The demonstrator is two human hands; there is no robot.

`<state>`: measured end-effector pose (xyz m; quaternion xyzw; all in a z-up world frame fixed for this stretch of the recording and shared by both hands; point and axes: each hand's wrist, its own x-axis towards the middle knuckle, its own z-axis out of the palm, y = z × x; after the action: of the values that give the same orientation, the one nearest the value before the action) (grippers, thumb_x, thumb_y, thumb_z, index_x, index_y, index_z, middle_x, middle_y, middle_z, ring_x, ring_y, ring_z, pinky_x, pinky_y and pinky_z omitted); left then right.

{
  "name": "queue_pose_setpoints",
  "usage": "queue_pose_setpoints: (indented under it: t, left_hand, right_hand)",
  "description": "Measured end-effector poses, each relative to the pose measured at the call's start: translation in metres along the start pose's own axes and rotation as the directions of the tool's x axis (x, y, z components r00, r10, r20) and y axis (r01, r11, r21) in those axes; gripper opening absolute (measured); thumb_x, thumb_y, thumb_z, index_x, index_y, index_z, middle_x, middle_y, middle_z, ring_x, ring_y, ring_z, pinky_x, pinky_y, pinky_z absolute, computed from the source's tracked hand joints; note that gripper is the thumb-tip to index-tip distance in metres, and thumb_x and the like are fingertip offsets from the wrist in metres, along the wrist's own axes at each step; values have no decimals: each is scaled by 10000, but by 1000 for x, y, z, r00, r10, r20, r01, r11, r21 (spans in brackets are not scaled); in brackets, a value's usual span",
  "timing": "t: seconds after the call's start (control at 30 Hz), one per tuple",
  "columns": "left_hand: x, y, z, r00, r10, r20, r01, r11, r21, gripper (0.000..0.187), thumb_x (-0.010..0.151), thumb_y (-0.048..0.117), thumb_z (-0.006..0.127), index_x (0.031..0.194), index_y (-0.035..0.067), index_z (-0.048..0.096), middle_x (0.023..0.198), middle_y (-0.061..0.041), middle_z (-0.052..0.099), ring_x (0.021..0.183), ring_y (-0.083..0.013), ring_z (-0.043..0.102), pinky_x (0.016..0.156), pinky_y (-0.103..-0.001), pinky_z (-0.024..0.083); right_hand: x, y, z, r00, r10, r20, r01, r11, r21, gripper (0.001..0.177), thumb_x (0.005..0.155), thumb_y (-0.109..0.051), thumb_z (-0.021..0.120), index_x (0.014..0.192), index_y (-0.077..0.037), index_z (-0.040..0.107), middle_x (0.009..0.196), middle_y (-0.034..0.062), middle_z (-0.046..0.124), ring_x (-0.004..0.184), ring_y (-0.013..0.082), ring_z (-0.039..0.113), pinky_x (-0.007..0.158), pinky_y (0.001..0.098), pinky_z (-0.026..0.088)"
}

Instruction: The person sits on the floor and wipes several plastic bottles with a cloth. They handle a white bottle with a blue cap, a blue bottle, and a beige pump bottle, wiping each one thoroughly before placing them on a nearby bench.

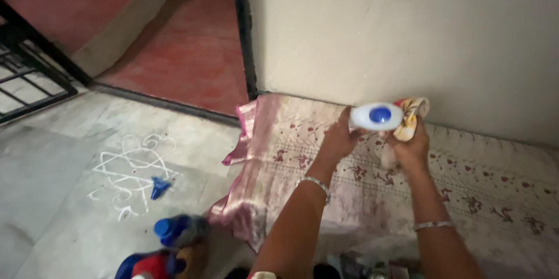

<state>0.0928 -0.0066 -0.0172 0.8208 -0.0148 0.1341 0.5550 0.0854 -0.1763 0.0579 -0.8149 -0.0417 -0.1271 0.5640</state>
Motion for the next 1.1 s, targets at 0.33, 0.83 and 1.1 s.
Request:
queue_pose_setpoints:
  t: [0.33,0.83,1.1]
  left_hand:
    - [78,-5,10,980,80,-183,-54,988,145,695,889,453,750,1344,-34,553,1110,-315,693,1041,-454,688,901,-521,553]
    - [88,-14,42,994,47,-95,-24,974,225,866,846,337,791,1533,6,381,1314,-293,606,1111,-463,651,969,-514,517]
    - [78,-1,37,991,63,-117,-34,971,238,1043,813,333,814,1578,-27,204,1559,-281,401,1209,-511,590,1030,-528,476]
  right_hand:
    - [80,12,-2,994,111,22,-112,993,35,404,892,-145,825,1239,-34,652,1148,73,727,987,149,689,858,327,568]
    - [93,42,-9,998,37,-43,-37,999,2,401,888,-131,847,1193,6,626,1113,87,721,971,155,692,840,308,563]
    - [86,48,-4,995,-10,-98,11,1000,6,492,849,-67,856,1248,17,582,1161,139,720,1014,209,715,871,340,588]
